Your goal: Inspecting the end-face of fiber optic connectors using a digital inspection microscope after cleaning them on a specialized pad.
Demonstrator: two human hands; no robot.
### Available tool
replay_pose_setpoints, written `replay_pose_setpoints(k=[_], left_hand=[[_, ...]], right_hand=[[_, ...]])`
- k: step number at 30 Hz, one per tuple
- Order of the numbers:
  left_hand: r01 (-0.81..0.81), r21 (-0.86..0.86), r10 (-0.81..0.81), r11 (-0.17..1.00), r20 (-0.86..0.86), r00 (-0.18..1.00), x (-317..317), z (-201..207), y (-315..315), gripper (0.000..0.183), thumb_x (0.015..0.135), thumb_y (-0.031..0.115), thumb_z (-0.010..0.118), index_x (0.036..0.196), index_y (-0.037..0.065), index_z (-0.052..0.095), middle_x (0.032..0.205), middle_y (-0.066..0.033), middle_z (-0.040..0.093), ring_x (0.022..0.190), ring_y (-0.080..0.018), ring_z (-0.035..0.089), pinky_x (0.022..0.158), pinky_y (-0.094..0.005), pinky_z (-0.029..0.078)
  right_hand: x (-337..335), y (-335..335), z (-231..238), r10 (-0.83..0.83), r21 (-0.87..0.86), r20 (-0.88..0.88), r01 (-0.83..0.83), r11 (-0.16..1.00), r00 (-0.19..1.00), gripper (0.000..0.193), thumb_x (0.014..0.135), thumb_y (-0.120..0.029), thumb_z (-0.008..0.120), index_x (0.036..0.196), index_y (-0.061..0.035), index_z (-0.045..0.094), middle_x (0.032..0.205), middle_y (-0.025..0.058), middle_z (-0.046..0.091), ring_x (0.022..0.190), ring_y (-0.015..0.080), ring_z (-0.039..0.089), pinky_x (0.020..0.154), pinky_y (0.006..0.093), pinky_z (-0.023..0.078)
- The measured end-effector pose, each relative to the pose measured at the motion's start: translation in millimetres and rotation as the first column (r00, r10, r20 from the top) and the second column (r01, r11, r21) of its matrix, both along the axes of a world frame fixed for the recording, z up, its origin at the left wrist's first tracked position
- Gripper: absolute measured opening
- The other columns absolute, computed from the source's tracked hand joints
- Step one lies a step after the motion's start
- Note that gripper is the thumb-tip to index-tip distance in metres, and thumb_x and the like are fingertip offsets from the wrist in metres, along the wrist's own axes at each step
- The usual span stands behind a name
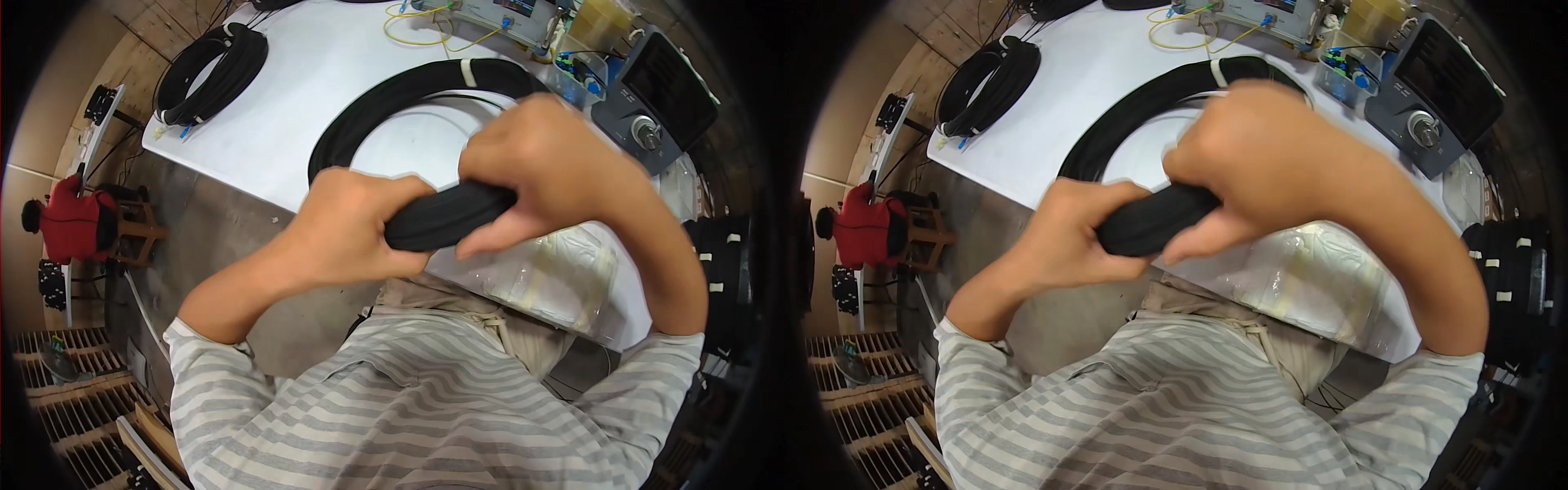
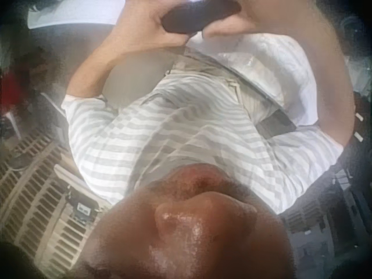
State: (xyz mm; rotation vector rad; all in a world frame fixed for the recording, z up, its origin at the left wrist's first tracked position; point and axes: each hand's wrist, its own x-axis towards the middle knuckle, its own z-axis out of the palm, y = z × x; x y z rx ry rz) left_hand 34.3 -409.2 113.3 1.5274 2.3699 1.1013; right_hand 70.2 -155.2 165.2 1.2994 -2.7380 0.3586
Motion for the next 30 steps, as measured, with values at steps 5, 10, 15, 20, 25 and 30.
replay_pose_setpoints(k=[5, 10, 15, 20, 25, 30], left_hand=[[-0.178, 0.17, 0.1, 0.969, 0.387, 0.917, -10, 36, -21, 0.035, 0.071, 0.012, 0.084, 0.099, -0.002, 0.069, 0.075, -0.0007, 0.065, 0.064, -0.0072, 0.057, 0.058, -0.0242, 0.044], [-0.263, 0.407, -0.043, 0.875, 0.605, 0.795, -29, 23, -54, 0.051, 0.074, 0.02, 0.088, 0.109, -0.007, 0.064, 0.074, -0.0054, 0.065, 0.057, -0.0104, 0.059, 0.054, -0.0246, 0.047], [-0.219, 0.468, -0.133, 0.856, 0.608, 0.783, -44, 5, -68, 0.063, 0.071, 0.031, 0.089, 0.11, -0.01, 0.061, 0.069, -0.0077, 0.063, 0.053, -0.0143, 0.061, 0.054, -0.0275, 0.051], [-0.237, 0.438, -0.125, 0.867, 0.652, 0.748, -51, 10, -74, 0.066, 0.067, 0.036, 0.091, 0.104, -0.008, 0.059, 0.063, -0.0071, 0.061, 0.053, -0.0161, 0.063, 0.057, -0.03, 0.055], [-0.188, 0.428, -0.158, 0.884, 0.652, 0.742, -72, 8, -94, 0.071, 0.063, 0.042, 0.089, 0.104, -0.007, 0.059, 0.062, -0.0064, 0.06, 0.055, -0.0174, 0.063, 0.058, -0.0298, 0.054], [-0.253, 0.461, -0.032, 0.851, 0.526, 0.85, -67, 10, -94, 0.073, 0.071, 0.041, 0.084, 0.117, -0.01, 0.059, 0.079, -0.0119, 0.065, 0.065, -0.0199, 0.066, 0.063, -0.0284, 0.053]], right_hand=[[-29, 18, 46, 0.063, -0.337, -0.29, -0.163, 0.927, 0.955, 0.078, 0.068, -0.044, 0.093, 0.13, -0.0081, 0.062, 0.118, 0.011, 0.068, 0.109, 0.0274, 0.067, 0.091, 0.0396, 0.054], [-67, 74, -55, -0.46, -0.669, -0.096, 0.285, 0.686, 0.883, 0.107, 0.066, -0.039, 0.096, 0.154, -0.0118, 0.041, 0.143, 0.011, 0.059, 0.133, 0.0274, 0.056, 0.109, 0.0461, 0.044], [-109, 21, -114, -0.441, -0.793, 0.15, 0.374, 0.48, 0.885, 0.103, 0.068, -0.029, 0.097, 0.152, -0.0128, 0.039, 0.14, 0.008, 0.06, 0.129, 0.0258, 0.058, 0.109, 0.0457, 0.044], [-160, -3, -123, -0.61, -0.937, 0.081, 0.27, 0.223, 0.788, 0.049, 0.084, -0.039, 0.085, 0.108, -0.002, 0.065, 0.095, 0.0105, 0.076, 0.089, 0.0227, 0.073, 0.081, 0.0338, 0.055], [-151, -4, -121, -0.635, -0.925, 0.0, 0.241, 0.293, 0.773, 0.047, 0.087, -0.04, 0.081, 0.106, -0.0007, 0.064, 0.089, 0.0125, 0.076, 0.083, 0.0265, 0.074, 0.077, 0.0351, 0.056], [-150, -11, -116, -0.691, -0.92, -0.055, 0.233, 0.316, 0.721, 0.047, 0.088, -0.039, 0.08, 0.108, -0.0004, 0.063, 0.086, 0.0133, 0.075, 0.08, 0.0313, 0.074, 0.075, 0.0374, 0.056]])
